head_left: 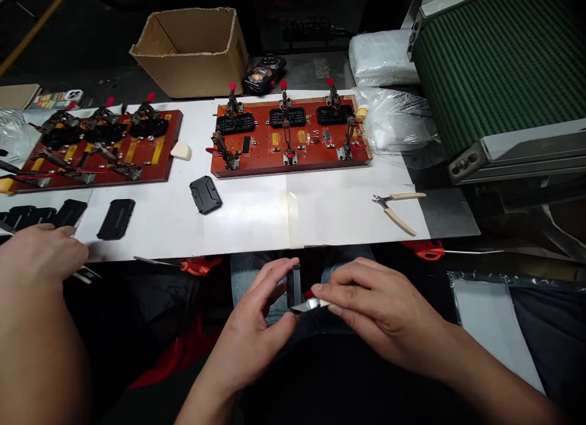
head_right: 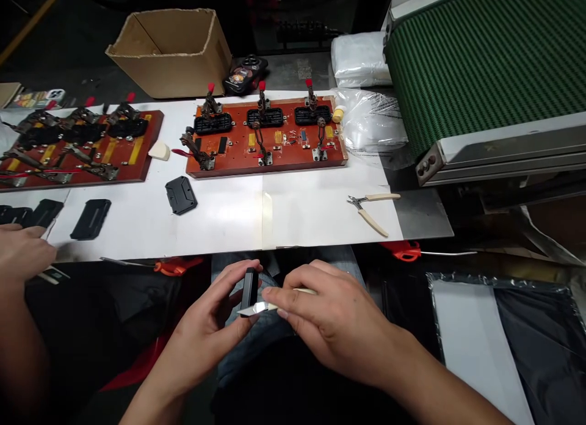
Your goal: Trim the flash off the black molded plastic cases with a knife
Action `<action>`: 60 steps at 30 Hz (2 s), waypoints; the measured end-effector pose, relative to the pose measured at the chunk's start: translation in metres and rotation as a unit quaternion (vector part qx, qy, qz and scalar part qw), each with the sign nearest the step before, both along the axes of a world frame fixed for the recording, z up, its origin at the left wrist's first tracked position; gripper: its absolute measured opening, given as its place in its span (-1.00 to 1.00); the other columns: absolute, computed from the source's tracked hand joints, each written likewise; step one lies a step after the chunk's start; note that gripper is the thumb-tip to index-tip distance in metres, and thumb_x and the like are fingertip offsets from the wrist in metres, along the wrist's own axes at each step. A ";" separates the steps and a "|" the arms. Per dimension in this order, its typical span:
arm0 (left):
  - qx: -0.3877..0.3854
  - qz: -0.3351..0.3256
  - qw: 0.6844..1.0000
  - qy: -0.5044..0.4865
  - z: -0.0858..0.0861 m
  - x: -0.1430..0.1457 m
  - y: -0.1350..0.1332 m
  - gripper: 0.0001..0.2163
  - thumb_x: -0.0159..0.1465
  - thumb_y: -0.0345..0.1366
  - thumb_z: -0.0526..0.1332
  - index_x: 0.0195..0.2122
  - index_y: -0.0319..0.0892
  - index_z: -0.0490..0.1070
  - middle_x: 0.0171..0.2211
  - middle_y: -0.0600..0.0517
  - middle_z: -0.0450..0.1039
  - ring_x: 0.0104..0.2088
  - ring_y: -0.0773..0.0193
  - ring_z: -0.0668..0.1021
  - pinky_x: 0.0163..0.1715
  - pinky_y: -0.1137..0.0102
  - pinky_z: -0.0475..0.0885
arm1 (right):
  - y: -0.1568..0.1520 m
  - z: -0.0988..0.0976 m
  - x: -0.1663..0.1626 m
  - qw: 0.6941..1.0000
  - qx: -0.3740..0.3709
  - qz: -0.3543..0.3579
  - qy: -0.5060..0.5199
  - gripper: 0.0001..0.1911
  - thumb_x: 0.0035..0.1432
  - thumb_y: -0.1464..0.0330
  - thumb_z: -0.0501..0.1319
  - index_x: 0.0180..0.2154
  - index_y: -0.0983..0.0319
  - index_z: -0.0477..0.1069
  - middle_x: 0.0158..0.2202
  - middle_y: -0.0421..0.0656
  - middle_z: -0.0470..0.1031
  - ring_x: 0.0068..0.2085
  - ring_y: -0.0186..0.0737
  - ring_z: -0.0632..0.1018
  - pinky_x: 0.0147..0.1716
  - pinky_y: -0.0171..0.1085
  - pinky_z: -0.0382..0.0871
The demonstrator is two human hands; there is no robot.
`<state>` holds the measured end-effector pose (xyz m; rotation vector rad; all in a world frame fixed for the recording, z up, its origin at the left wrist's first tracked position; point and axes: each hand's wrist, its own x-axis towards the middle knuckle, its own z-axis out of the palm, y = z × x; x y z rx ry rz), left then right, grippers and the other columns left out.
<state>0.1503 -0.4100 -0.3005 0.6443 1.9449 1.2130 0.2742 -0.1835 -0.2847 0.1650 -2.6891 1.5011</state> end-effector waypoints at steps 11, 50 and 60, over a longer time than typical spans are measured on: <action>-0.002 -0.003 1.000 0.006 -0.002 0.003 -0.002 -0.38 0.31 -0.50 0.26 0.32 0.26 0.36 0.33 0.09 0.32 0.36 0.13 0.40 0.38 0.27 0.35 | 0.002 0.002 0.001 1.000 0.009 0.004 -0.004 -0.66 0.53 0.50 0.16 0.22 0.13 0.49 -0.08 -0.14 0.50 -0.17 -0.17 0.46 -0.19 -0.17 0.35; -0.019 0.034 0.997 -0.063 0.001 0.009 0.005 -0.42 0.32 -0.36 0.34 0.35 0.12 0.34 0.34 0.04 0.39 0.25 0.09 0.55 0.29 0.22 0.48 | 0.008 -0.002 0.007 0.999 -0.051 0.014 -0.007 -0.59 0.56 0.49 0.13 0.33 0.13 0.38 -0.01 -0.14 0.54 -0.09 -0.17 0.50 -0.08 -0.17 0.36; -0.029 -0.006 0.999 -0.030 -0.002 0.009 0.000 -0.39 0.33 -0.36 0.35 0.35 0.31 0.30 0.34 0.17 0.40 0.27 0.15 0.54 0.36 0.16 0.42 | 0.008 0.000 0.006 0.999 -0.009 0.043 -0.019 -0.61 0.55 0.50 0.12 0.29 0.14 0.41 -0.07 -0.15 0.54 -0.14 -0.16 0.48 -0.15 -0.16 0.34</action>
